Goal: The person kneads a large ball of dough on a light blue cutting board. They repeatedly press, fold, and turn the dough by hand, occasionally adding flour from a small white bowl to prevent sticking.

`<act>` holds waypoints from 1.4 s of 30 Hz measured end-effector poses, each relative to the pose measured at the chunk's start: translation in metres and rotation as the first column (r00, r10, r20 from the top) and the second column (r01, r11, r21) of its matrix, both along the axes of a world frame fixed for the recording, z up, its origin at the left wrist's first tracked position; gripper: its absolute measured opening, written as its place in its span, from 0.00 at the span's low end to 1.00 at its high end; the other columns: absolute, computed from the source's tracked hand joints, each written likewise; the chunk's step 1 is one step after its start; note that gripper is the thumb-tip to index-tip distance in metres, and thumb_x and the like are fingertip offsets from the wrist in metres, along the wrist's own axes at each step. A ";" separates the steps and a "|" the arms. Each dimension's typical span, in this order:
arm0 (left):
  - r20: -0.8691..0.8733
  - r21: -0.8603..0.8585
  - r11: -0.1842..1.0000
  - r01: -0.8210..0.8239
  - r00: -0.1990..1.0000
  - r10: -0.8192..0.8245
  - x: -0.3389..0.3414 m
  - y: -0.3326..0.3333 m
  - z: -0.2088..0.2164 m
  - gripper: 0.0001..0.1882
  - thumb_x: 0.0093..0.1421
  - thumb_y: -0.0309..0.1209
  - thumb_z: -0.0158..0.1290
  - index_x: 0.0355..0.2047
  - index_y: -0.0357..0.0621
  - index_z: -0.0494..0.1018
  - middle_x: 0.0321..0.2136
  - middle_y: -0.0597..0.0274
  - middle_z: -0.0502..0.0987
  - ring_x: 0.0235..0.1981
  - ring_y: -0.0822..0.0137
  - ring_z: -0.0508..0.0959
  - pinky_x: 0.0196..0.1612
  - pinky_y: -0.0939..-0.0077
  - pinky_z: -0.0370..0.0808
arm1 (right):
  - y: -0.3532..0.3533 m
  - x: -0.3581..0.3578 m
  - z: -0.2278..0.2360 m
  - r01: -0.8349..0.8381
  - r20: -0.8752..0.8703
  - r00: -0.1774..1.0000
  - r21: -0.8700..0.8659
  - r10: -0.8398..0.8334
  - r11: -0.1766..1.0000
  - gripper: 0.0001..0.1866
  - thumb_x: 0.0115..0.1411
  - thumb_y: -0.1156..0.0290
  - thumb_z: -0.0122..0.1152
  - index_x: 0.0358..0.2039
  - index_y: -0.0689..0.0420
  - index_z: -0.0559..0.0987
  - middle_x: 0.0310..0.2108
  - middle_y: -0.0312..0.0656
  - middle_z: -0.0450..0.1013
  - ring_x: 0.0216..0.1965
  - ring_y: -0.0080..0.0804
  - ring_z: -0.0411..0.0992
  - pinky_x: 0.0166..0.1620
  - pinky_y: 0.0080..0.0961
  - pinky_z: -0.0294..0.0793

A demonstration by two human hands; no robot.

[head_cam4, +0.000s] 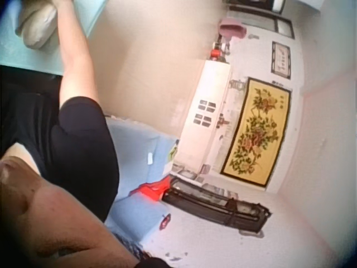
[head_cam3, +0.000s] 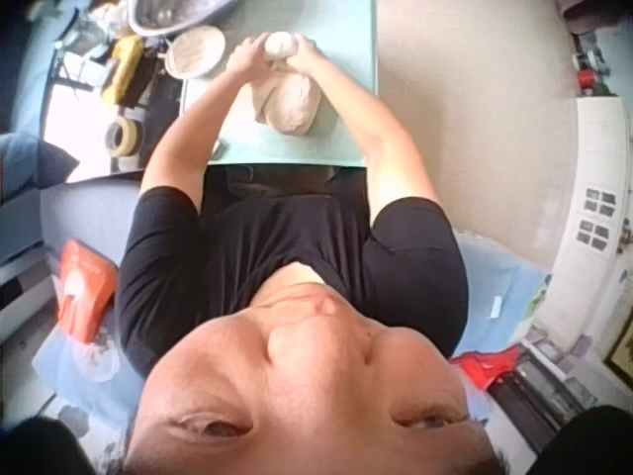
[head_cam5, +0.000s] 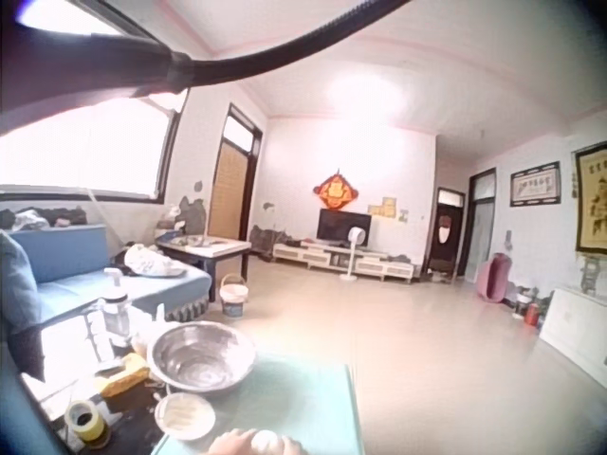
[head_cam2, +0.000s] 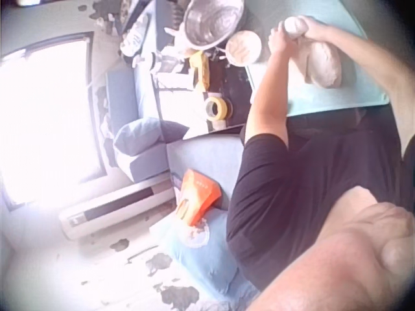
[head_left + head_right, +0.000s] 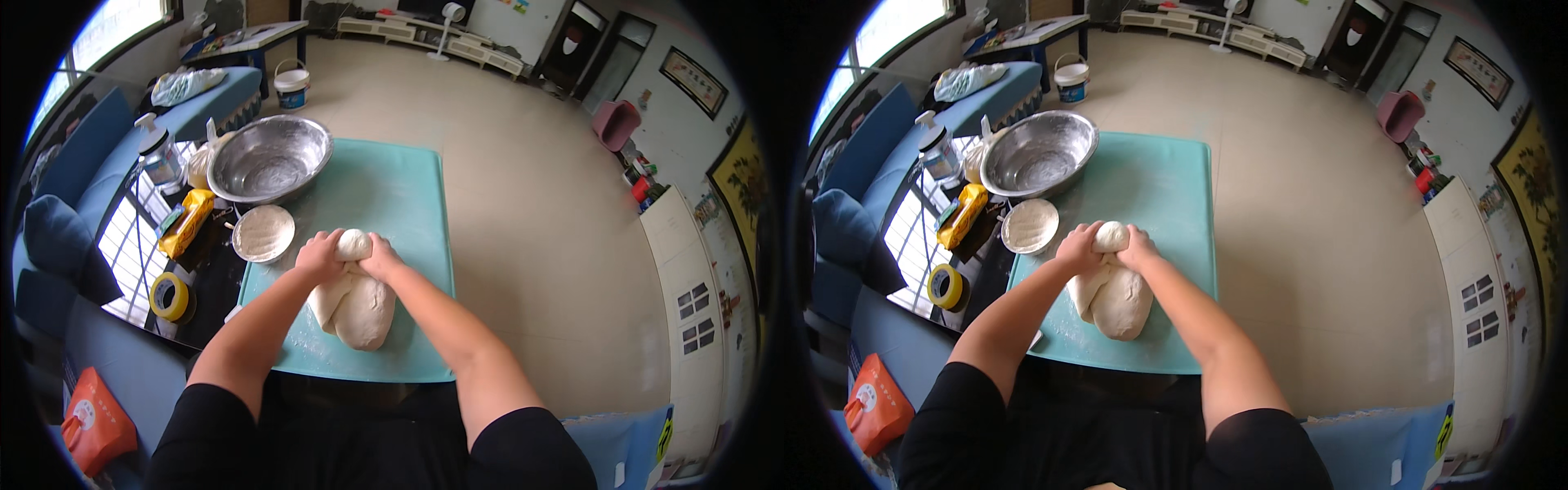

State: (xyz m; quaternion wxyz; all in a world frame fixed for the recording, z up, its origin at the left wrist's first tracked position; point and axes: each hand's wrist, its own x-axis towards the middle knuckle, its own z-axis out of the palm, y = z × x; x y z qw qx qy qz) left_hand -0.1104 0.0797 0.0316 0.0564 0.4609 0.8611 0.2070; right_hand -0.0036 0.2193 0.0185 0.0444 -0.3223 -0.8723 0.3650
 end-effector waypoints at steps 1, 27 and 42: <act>0.035 -0.005 0.997 0.080 0.996 -0.079 0.006 -0.010 0.015 0.42 0.40 0.43 0.66 0.58 0.61 0.62 0.46 0.53 0.69 0.48 0.50 0.72 0.50 0.60 0.71 | -0.004 0.018 0.019 -0.117 -0.005 0.993 -0.068 0.117 0.991 0.44 0.44 0.59 0.68 0.61 0.55 0.59 0.58 0.54 0.59 0.59 0.48 0.60 0.60 0.38 0.63; -0.077 -0.019 1.000 0.005 0.997 -0.007 0.013 0.008 0.011 0.39 0.39 0.43 0.66 0.52 0.54 0.65 0.41 0.55 0.72 0.43 0.49 0.74 0.43 0.56 0.71 | 0.004 0.000 0.004 -0.243 0.201 0.962 0.333 0.183 0.911 0.36 0.46 0.56 0.67 0.55 0.50 0.63 0.45 0.51 0.67 0.42 0.48 0.73 0.43 0.41 0.75; -0.071 -0.112 0.993 0.040 0.996 -0.048 0.014 -0.011 0.020 0.32 0.51 0.43 0.56 0.57 0.60 0.61 0.43 0.57 0.72 0.46 0.50 0.73 0.47 0.53 0.67 | -0.005 0.027 0.039 -0.264 0.205 0.954 0.236 0.217 0.935 0.40 0.48 0.52 0.65 0.59 0.48 0.59 0.50 0.47 0.66 0.50 0.49 0.68 0.51 0.40 0.70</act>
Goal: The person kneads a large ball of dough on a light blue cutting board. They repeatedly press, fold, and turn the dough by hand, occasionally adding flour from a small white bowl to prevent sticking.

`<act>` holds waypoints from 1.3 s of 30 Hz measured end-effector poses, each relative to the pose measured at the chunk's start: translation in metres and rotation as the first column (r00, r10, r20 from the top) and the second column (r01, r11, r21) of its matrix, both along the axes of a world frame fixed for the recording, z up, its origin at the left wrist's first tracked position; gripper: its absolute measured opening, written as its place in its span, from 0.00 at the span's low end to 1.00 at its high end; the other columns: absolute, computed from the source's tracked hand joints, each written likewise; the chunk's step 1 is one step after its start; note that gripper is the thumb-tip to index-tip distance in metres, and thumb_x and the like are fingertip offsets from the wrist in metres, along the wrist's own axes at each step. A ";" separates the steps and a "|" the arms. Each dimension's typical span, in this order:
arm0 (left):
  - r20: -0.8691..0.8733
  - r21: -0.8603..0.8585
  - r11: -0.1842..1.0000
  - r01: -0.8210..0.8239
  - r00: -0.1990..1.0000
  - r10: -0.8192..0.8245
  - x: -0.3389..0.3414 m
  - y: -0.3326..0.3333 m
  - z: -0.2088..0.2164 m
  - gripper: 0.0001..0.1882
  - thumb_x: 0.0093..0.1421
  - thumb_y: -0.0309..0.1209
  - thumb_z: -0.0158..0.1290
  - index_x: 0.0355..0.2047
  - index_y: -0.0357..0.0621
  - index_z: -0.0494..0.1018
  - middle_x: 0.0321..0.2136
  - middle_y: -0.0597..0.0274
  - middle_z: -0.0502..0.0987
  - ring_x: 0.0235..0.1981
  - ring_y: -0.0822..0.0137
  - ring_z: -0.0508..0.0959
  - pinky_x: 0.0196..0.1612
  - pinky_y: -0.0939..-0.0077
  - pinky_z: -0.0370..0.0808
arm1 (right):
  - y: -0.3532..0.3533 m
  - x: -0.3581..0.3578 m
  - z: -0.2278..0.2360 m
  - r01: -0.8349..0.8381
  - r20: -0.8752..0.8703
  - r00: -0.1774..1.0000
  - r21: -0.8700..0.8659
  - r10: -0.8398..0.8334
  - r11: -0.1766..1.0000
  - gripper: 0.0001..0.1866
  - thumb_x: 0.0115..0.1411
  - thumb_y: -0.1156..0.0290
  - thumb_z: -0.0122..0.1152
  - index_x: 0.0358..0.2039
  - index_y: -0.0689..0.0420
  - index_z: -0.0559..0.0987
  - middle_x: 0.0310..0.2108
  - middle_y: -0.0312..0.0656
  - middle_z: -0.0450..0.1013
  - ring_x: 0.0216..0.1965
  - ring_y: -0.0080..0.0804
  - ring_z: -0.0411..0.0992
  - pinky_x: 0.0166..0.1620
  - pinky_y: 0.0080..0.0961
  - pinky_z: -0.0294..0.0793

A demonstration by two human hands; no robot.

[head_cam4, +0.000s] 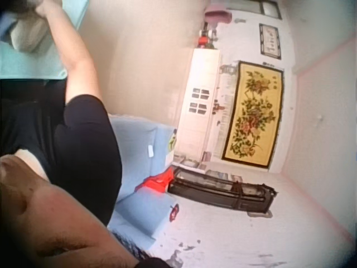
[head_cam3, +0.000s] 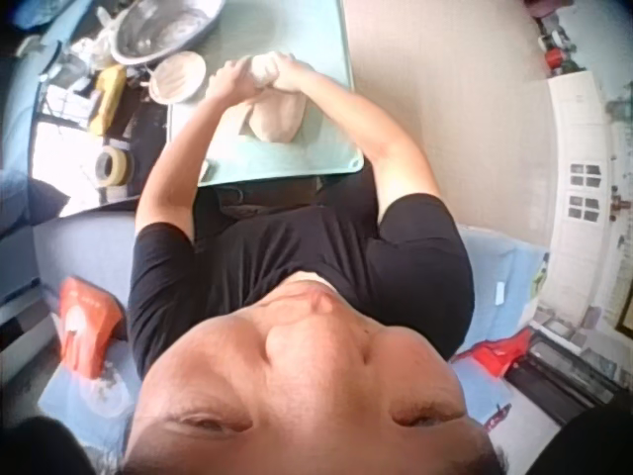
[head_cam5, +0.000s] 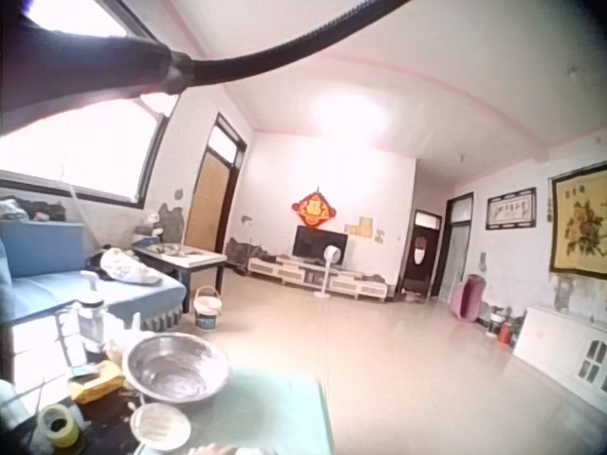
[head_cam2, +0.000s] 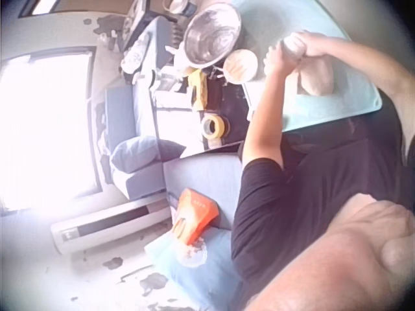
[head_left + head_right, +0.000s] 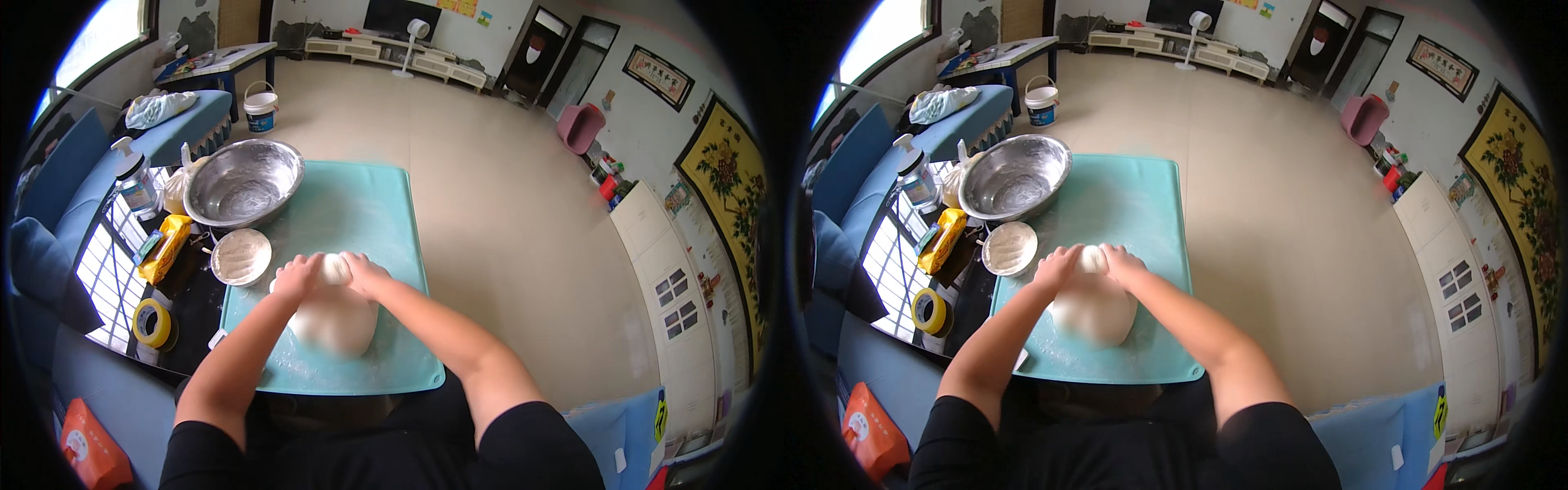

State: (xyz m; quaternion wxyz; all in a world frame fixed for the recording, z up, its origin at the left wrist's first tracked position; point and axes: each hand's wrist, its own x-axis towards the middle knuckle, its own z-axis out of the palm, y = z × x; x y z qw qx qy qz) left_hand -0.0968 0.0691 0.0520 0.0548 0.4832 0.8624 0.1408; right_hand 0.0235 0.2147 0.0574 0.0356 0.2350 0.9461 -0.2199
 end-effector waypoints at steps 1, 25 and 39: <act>0.014 0.014 0.995 0.096 0.995 -0.096 0.007 -0.011 0.015 0.32 0.52 0.44 0.55 0.57 0.61 0.60 0.44 0.57 0.72 0.46 0.50 0.73 0.47 0.54 0.67 | -0.005 0.024 0.012 -0.069 -0.040 0.997 0.000 0.069 0.998 0.39 0.49 0.54 0.63 0.59 0.49 0.59 0.50 0.48 0.66 0.50 0.50 0.68 0.51 0.41 0.70; -0.183 0.374 0.907 0.192 0.974 -0.131 0.006 -0.019 -0.034 0.42 0.39 0.57 0.59 0.52 0.47 0.66 0.48 0.51 0.69 0.49 0.51 0.69 0.51 0.56 0.63 | -0.017 0.003 -0.070 0.007 -0.600 0.754 0.415 0.268 0.910 0.51 0.37 0.33 0.64 0.55 0.55 0.64 0.53 0.51 0.63 0.54 0.50 0.61 0.57 0.48 0.57; 0.030 0.075 0.997 0.036 0.999 -0.039 0.001 -0.006 0.006 0.50 0.31 0.54 0.68 0.56 0.53 0.63 0.47 0.53 0.71 0.50 0.50 0.70 0.52 0.58 0.68 | -0.016 -0.009 0.005 0.053 -0.107 0.993 0.072 -0.045 0.996 0.52 0.42 0.34 0.63 0.62 0.51 0.60 0.58 0.44 0.61 0.61 0.41 0.57 0.63 0.39 0.50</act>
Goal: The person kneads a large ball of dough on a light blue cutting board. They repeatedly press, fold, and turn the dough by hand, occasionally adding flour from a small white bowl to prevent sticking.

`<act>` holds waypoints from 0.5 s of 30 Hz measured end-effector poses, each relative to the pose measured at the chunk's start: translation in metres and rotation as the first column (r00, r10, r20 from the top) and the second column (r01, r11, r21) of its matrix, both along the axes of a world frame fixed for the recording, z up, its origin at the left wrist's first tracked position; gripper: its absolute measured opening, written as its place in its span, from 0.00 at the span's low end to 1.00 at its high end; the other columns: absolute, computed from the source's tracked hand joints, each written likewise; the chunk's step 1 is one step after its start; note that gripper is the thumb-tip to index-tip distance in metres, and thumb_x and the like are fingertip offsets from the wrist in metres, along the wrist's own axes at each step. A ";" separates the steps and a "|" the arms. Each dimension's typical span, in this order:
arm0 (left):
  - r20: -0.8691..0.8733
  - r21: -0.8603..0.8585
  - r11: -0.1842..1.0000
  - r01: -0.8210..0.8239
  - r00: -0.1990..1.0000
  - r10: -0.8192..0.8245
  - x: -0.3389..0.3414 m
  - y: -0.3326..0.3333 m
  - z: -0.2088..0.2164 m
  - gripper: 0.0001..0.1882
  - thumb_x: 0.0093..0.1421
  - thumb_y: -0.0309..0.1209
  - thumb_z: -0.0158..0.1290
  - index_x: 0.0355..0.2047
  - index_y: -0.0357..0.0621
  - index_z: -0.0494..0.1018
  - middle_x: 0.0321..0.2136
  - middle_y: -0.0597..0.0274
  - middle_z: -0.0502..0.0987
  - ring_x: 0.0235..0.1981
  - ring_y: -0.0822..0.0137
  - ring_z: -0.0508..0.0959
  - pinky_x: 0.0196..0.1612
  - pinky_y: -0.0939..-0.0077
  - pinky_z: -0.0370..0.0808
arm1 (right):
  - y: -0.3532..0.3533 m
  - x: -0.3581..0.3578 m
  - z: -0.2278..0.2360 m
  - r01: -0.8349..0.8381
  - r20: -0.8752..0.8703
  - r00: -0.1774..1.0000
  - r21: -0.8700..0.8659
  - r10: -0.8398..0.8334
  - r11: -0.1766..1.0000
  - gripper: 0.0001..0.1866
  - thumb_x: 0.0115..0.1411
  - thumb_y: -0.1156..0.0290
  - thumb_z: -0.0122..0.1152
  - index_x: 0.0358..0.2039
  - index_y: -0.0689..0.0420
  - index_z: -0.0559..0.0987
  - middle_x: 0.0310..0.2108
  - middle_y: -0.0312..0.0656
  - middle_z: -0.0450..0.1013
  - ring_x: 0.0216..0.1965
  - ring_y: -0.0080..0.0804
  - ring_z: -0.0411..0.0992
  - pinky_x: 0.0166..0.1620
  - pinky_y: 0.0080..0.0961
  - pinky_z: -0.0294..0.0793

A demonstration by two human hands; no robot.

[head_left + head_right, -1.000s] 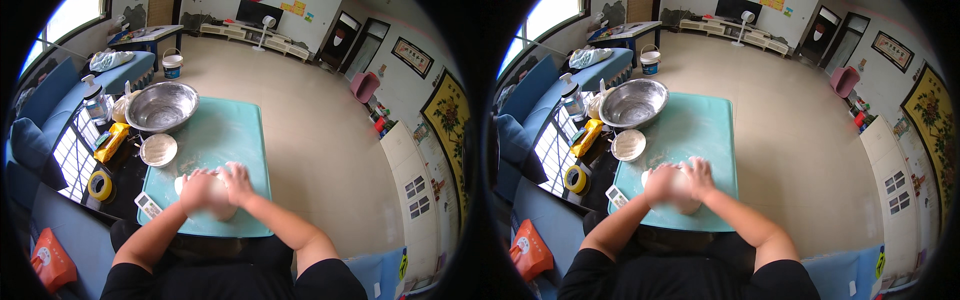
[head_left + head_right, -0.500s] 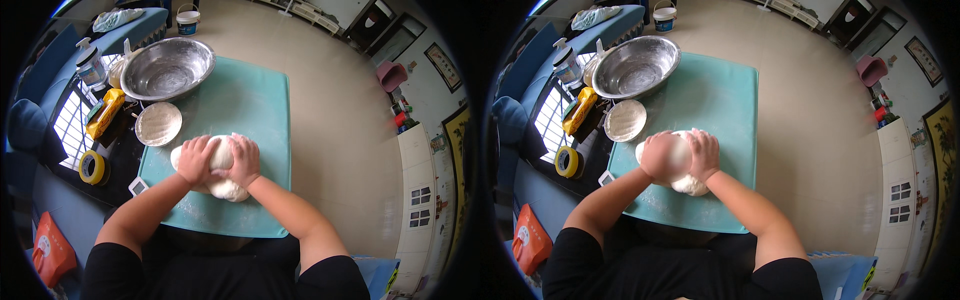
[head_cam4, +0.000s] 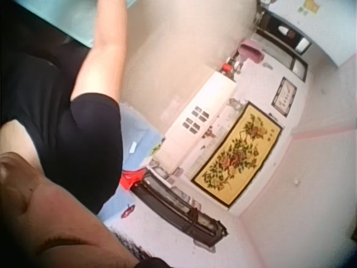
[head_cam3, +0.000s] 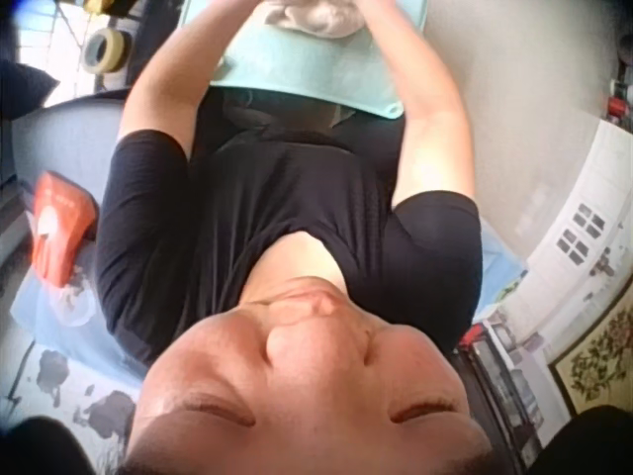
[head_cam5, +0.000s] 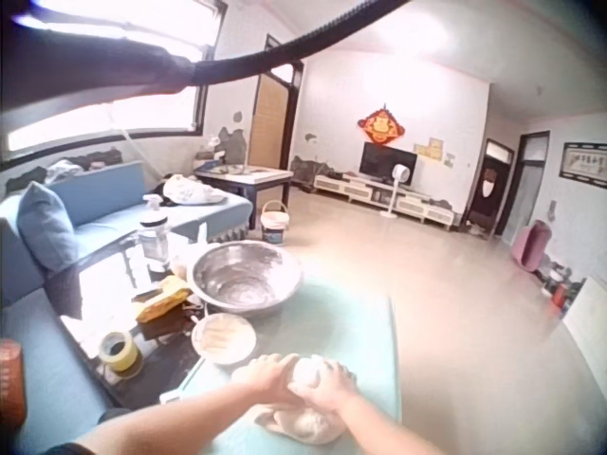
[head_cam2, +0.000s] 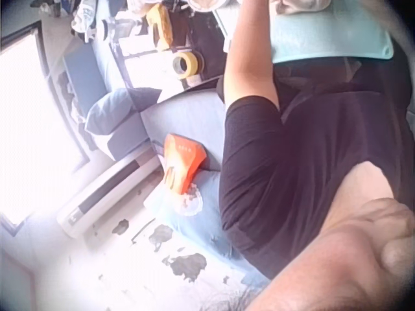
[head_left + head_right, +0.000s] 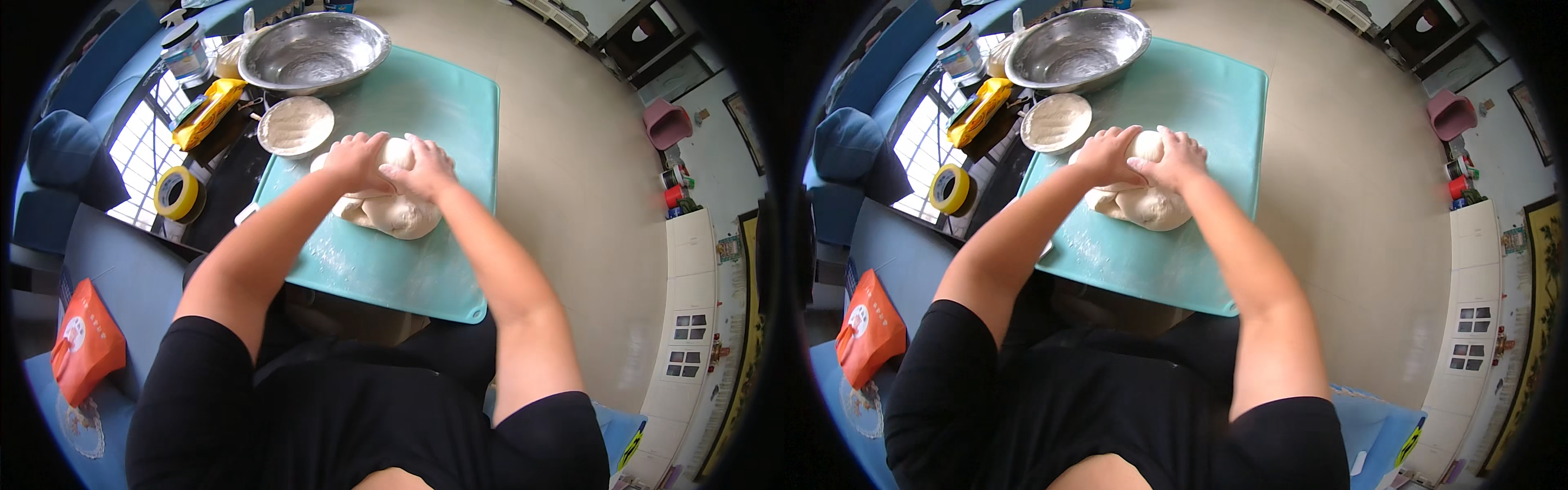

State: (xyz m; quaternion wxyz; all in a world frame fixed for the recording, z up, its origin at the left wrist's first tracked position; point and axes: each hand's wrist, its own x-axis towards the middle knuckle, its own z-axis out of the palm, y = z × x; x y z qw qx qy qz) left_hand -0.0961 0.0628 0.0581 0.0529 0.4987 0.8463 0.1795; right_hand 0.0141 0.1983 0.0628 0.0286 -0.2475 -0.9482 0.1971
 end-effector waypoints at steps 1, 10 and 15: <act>0.025 -0.073 0.996 0.044 0.999 -0.043 0.000 -0.011 0.010 0.52 0.31 0.55 0.68 0.57 0.54 0.63 0.48 0.52 0.70 0.51 0.51 0.70 0.52 0.57 0.68 | -0.006 0.009 0.019 -0.049 0.024 0.998 -0.064 0.051 0.997 0.53 0.41 0.33 0.63 0.62 0.51 0.60 0.58 0.44 0.60 0.61 0.41 0.57 0.63 0.39 0.49; -0.186 0.108 0.989 0.105 0.979 -0.084 0.088 -0.065 -0.017 0.57 0.29 0.57 0.67 0.61 0.52 0.58 0.59 0.47 0.59 0.61 0.44 0.57 0.60 0.40 0.52 | -0.049 0.104 -0.028 -0.236 -0.171 0.951 0.134 0.257 0.963 0.62 0.34 0.40 0.72 0.65 0.48 0.49 0.64 0.55 0.43 0.65 0.61 0.37 0.65 0.55 0.36; -0.368 0.047 0.966 0.253 0.904 -0.218 0.110 -0.109 -0.045 0.52 0.35 0.57 0.63 0.60 0.53 0.60 0.59 0.47 0.60 0.61 0.45 0.58 0.59 0.38 0.50 | -0.068 0.136 -0.061 -0.308 -0.285 0.835 0.466 0.471 0.829 0.60 0.34 0.43 0.72 0.64 0.52 0.52 0.61 0.55 0.46 0.63 0.64 0.42 0.63 0.62 0.42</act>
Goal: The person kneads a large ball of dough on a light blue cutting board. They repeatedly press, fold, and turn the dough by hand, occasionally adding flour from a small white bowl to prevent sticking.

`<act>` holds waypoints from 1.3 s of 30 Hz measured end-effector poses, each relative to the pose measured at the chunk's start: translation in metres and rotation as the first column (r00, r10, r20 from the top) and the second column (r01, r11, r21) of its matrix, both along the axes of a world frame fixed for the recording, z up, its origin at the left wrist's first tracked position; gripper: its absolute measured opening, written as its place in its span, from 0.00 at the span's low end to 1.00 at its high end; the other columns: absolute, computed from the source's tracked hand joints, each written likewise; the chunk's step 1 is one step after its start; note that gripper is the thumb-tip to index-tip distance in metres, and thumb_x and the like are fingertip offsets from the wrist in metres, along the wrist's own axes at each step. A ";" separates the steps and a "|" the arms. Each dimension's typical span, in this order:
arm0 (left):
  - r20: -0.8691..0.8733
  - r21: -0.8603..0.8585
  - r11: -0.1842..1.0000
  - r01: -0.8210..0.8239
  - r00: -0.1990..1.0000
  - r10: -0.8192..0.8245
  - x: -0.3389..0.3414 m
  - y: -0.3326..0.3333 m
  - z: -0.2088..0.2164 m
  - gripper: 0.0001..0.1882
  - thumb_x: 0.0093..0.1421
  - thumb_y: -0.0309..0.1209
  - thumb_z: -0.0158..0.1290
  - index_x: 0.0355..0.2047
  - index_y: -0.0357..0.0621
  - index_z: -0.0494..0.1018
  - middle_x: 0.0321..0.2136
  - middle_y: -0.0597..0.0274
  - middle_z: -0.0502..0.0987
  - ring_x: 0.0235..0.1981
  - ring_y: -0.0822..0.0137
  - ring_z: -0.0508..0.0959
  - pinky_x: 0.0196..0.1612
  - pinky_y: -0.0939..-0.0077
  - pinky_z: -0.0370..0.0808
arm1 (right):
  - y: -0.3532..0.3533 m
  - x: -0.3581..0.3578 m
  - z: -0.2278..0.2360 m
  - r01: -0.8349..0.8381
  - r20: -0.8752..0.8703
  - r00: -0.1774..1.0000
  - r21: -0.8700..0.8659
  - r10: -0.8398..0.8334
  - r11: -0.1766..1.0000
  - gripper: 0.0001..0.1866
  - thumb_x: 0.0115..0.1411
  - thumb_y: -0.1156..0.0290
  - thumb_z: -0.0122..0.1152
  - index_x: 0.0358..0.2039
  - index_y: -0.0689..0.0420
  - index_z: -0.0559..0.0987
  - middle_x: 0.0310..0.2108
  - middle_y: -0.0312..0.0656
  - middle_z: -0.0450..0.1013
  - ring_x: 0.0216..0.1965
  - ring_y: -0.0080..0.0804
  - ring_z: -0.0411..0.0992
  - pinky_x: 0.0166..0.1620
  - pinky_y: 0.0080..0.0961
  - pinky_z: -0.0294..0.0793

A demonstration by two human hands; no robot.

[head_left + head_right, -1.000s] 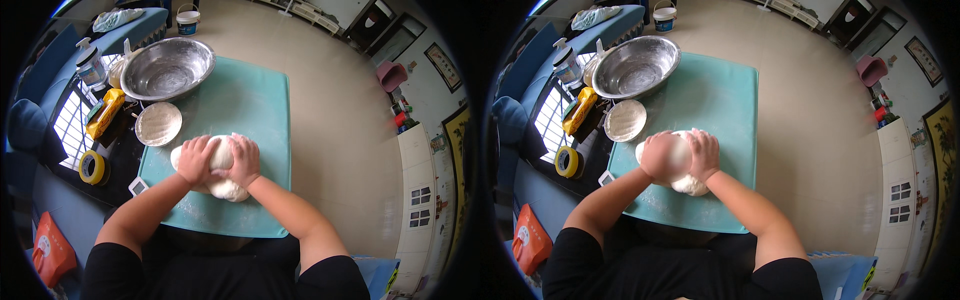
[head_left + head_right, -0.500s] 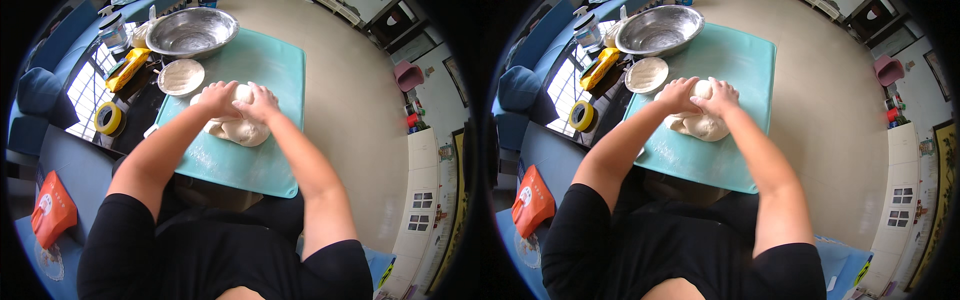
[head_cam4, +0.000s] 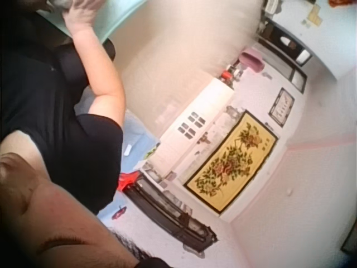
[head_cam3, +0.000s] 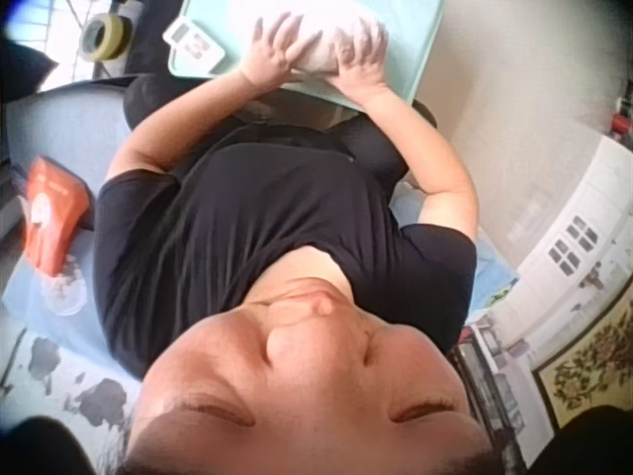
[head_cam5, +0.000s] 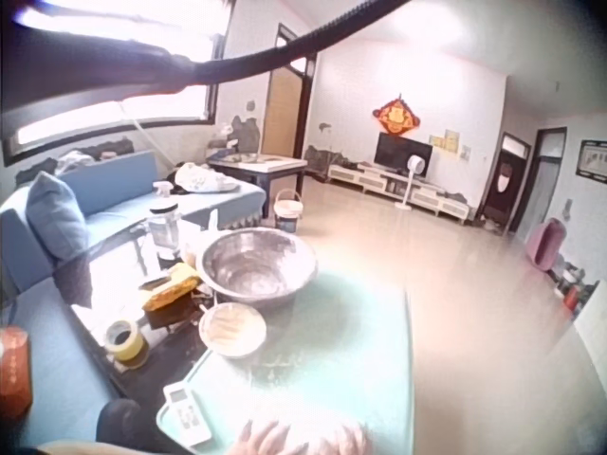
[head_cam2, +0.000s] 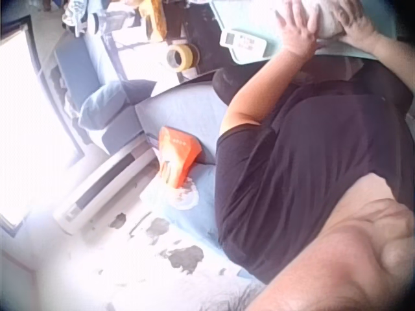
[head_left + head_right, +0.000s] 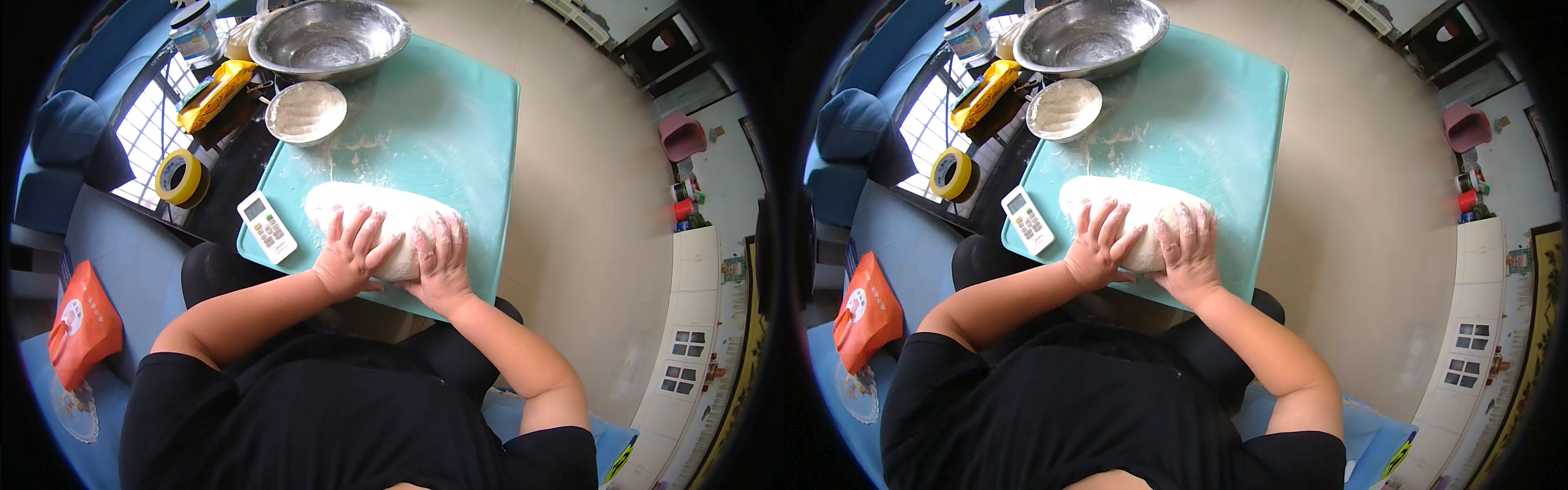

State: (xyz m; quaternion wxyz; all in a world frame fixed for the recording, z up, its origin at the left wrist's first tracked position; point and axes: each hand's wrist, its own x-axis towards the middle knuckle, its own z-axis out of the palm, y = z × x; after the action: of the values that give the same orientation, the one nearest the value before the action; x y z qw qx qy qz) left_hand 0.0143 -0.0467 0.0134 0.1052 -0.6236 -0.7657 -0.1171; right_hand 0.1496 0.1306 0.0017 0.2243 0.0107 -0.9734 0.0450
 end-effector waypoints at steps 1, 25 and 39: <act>-0.040 0.178 0.984 0.000 0.999 0.007 -0.007 0.008 -0.016 0.48 0.40 0.54 0.60 0.61 0.54 0.58 0.57 0.46 0.61 0.59 0.45 0.60 0.57 0.36 0.53 | 0.001 -0.007 -0.005 0.005 -0.014 1.000 -0.044 -0.005 0.999 0.59 0.34 0.43 0.72 0.63 0.51 0.52 0.61 0.55 0.47 0.63 0.64 0.43 0.62 0.62 0.43; 0.249 -0.061 0.982 -0.180 0.950 0.189 -0.067 0.066 0.030 0.45 0.39 0.44 0.67 0.58 0.59 0.58 0.46 0.55 0.68 0.51 0.53 0.68 0.53 0.56 0.65 | 0.058 -0.087 0.075 0.422 0.684 0.714 -0.250 -0.149 0.871 0.57 0.36 0.53 0.71 0.66 0.47 0.51 0.62 0.47 0.53 0.63 0.48 0.53 0.64 0.40 0.54; 0.228 0.217 0.963 -0.159 0.968 0.108 -0.029 0.035 0.011 0.42 0.35 0.45 0.67 0.52 0.54 0.65 0.46 0.60 0.70 0.48 0.56 0.69 0.51 0.56 0.63 | 0.010 -0.033 -0.006 0.155 0.028 0.988 -0.190 -0.152 0.969 0.53 0.32 0.50 0.75 0.59 0.52 0.60 0.58 0.50 0.54 0.59 0.55 0.52 0.61 0.50 0.50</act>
State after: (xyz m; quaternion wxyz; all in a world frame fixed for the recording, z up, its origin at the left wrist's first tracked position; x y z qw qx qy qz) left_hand -0.0143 -0.0116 0.0247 0.1024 -0.5373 -0.7939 -0.2656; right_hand 0.1166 0.1405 -0.0039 0.2208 -0.0866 -0.9639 0.1210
